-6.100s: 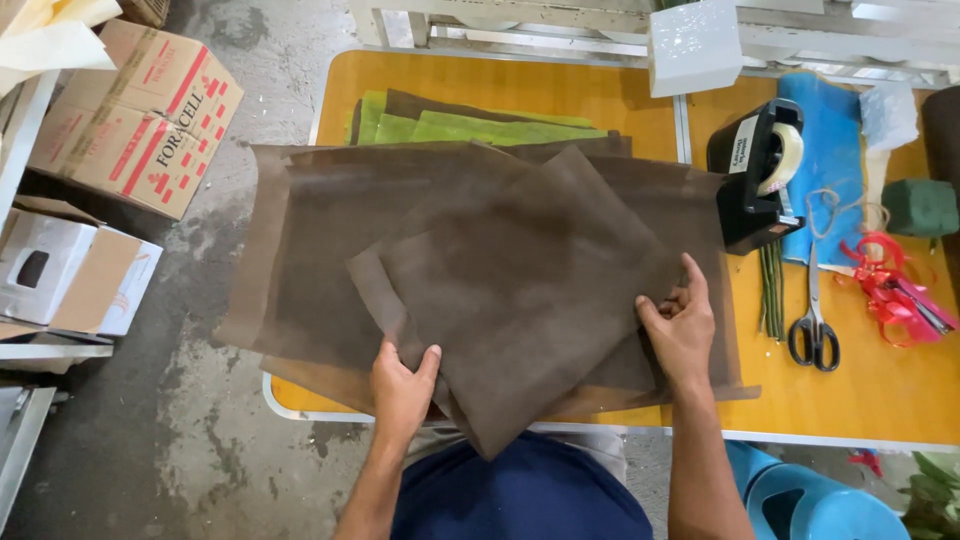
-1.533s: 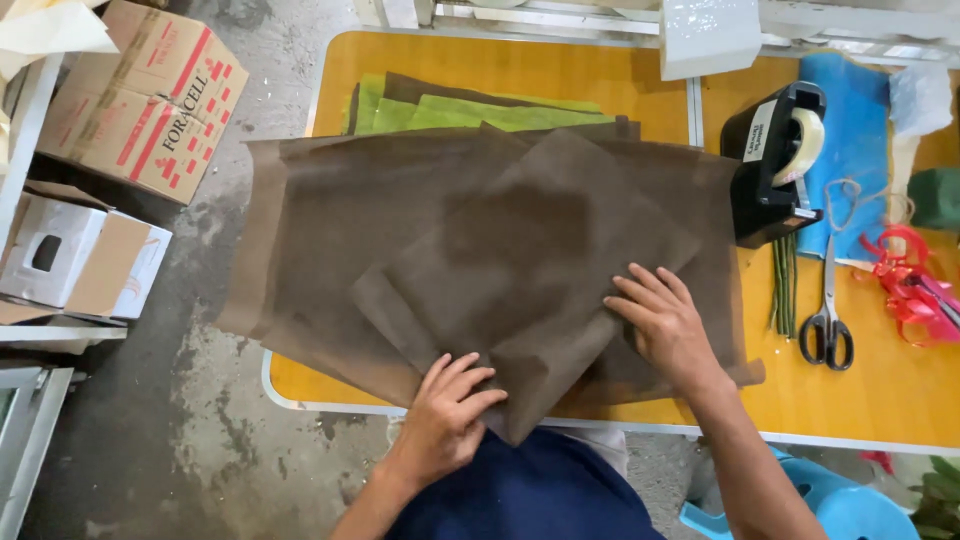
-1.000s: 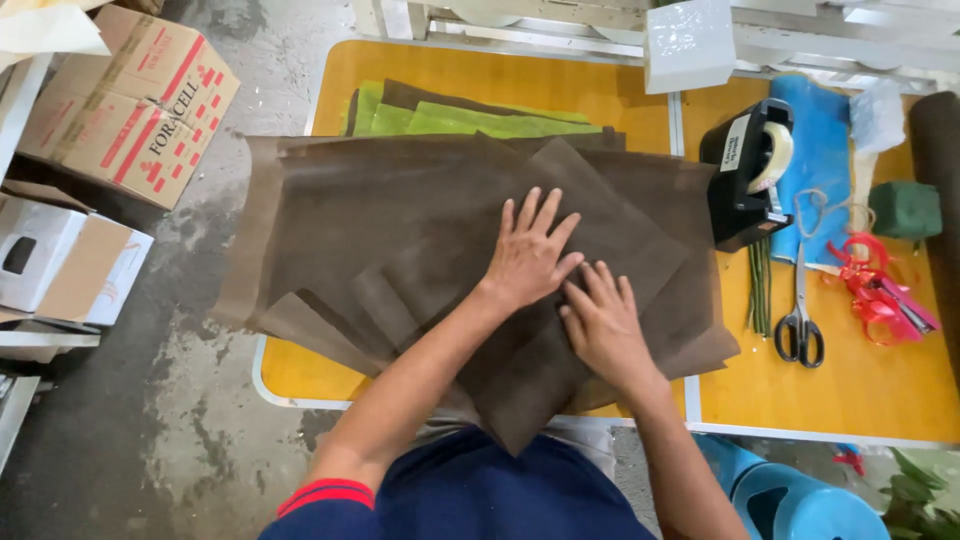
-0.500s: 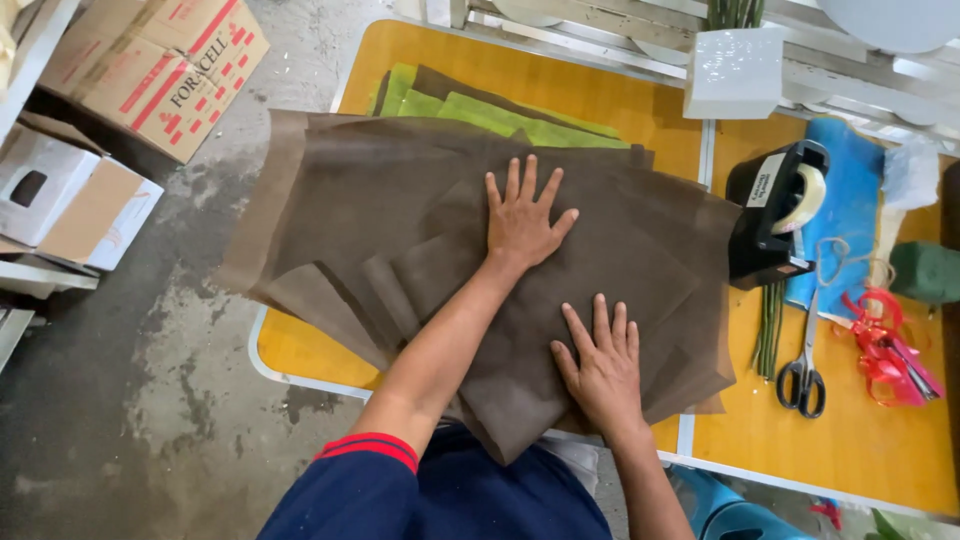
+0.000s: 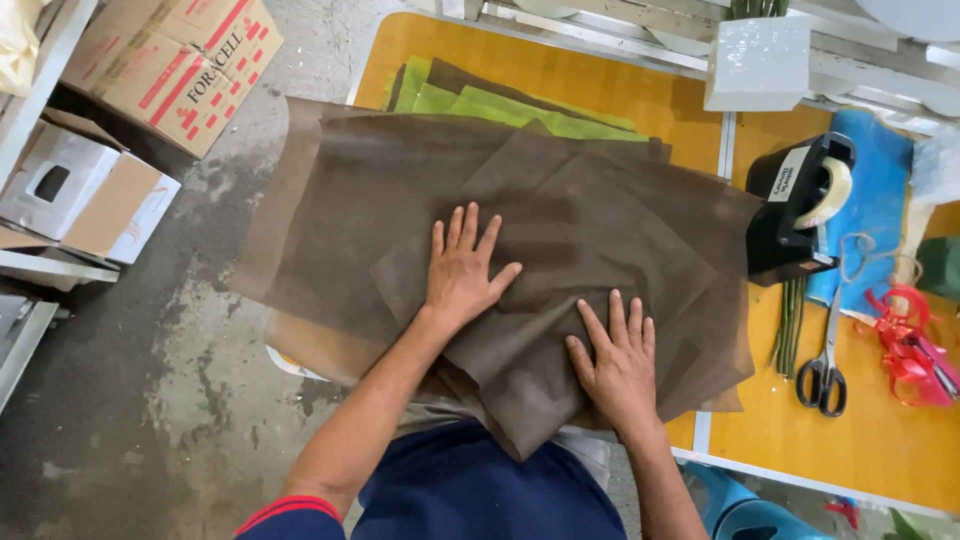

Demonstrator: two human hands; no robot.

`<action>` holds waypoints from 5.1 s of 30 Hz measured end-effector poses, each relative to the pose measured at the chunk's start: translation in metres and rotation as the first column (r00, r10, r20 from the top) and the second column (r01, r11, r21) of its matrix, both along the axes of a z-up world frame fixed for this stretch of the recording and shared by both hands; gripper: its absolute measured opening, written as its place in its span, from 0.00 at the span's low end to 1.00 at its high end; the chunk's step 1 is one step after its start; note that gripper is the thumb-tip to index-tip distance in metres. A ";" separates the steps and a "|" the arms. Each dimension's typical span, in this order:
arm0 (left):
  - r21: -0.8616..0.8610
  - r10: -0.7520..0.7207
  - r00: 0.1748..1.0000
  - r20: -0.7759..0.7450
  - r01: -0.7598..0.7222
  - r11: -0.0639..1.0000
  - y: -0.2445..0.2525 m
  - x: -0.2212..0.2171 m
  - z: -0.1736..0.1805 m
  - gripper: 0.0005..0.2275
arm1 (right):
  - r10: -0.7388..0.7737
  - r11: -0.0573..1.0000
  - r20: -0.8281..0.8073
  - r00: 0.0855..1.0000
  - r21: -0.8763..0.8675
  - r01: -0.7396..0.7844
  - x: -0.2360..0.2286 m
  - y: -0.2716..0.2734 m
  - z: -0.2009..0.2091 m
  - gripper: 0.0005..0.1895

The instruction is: The person folds a large sheet of brown paper on a yellow table. They repeatedly fold the paper in half, smooth the creases with their hands, and adjust the alignment of the edges throughout the process.

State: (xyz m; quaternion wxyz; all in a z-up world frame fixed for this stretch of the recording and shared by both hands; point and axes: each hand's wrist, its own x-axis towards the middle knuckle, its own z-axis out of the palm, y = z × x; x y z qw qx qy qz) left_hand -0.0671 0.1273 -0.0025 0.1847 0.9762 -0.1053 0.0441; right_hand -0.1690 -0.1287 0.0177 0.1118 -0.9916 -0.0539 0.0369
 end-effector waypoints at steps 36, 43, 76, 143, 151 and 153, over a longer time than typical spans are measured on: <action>-0.093 -0.338 0.939 0.064 0.343 0.935 -0.050 -0.065 0.022 0.34 | -0.306 0.788 -0.038 0.951 0.551 0.276 0.218 -0.075 0.000 0.18; -0.067 -0.295 0.955 -0.022 0.293 0.954 -0.048 -0.074 0.031 0.38 | -0.293 0.874 0.092 0.952 0.430 0.228 0.213 -0.069 -0.016 0.13; -0.070 -0.173 0.983 -0.058 0.169 0.983 -0.020 -0.074 0.034 0.40 | -0.267 0.964 0.019 0.964 0.020 0.267 0.039 -0.080 0.007 0.33; -0.149 0.204 0.901 -0.382 -0.278 0.949 0.086 0.058 0.055 0.26 | 0.019 0.997 0.234 0.972 0.064 -0.035 0.052 -0.007 0.013 0.22; -0.019 0.370 0.840 -0.396 -0.411 0.912 0.105 0.030 0.085 0.30 | 0.023 0.999 0.044 0.999 -0.036 -0.022 0.054 -0.005 0.000 0.26; 0.005 0.393 0.787 -0.475 -0.444 0.896 0.117 0.009 0.112 0.30 | 0.051 0.998 0.067 0.996 -0.041 -0.048 0.053 -0.008 -0.003 0.27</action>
